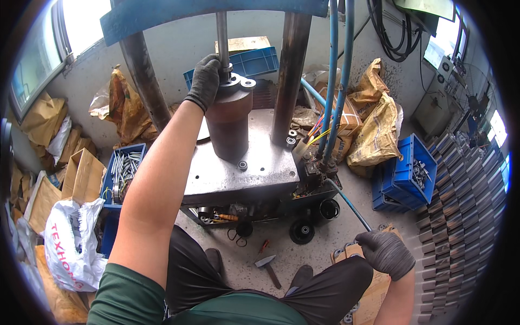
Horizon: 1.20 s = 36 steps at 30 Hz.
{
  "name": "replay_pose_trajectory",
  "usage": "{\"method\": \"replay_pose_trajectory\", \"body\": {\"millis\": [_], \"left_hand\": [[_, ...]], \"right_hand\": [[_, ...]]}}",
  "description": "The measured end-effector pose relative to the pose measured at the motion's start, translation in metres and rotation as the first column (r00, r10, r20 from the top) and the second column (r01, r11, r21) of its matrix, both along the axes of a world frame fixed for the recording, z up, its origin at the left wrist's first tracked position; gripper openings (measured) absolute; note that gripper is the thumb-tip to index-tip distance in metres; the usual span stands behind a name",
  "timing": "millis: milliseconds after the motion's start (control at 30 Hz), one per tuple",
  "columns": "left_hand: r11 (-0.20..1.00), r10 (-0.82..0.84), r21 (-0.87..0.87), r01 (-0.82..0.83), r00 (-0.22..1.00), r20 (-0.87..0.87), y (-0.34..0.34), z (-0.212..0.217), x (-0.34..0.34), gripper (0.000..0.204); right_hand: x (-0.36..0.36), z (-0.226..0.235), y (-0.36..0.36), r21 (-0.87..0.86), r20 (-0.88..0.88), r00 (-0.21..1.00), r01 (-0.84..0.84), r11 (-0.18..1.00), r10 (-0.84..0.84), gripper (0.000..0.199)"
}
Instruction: Assemble cylindrical metal components and gears using a vertical press machine.
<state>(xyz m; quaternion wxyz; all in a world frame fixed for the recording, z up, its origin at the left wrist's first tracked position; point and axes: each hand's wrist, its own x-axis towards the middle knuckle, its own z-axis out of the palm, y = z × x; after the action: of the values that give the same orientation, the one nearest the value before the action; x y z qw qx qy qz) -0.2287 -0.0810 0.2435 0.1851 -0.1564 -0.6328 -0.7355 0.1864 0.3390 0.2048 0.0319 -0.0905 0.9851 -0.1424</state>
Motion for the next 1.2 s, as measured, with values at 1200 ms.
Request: {"method": "replay_pose_trajectory", "body": {"millis": [1200], "left_hand": [[0.999,0.009,-0.038,-0.008,0.999,0.043,0.004,0.005,0.013,0.027]], "right_hand": [[-0.153,0.072,0.025,0.005,-0.912,0.409,0.044,0.999,-0.013,0.009]]}}
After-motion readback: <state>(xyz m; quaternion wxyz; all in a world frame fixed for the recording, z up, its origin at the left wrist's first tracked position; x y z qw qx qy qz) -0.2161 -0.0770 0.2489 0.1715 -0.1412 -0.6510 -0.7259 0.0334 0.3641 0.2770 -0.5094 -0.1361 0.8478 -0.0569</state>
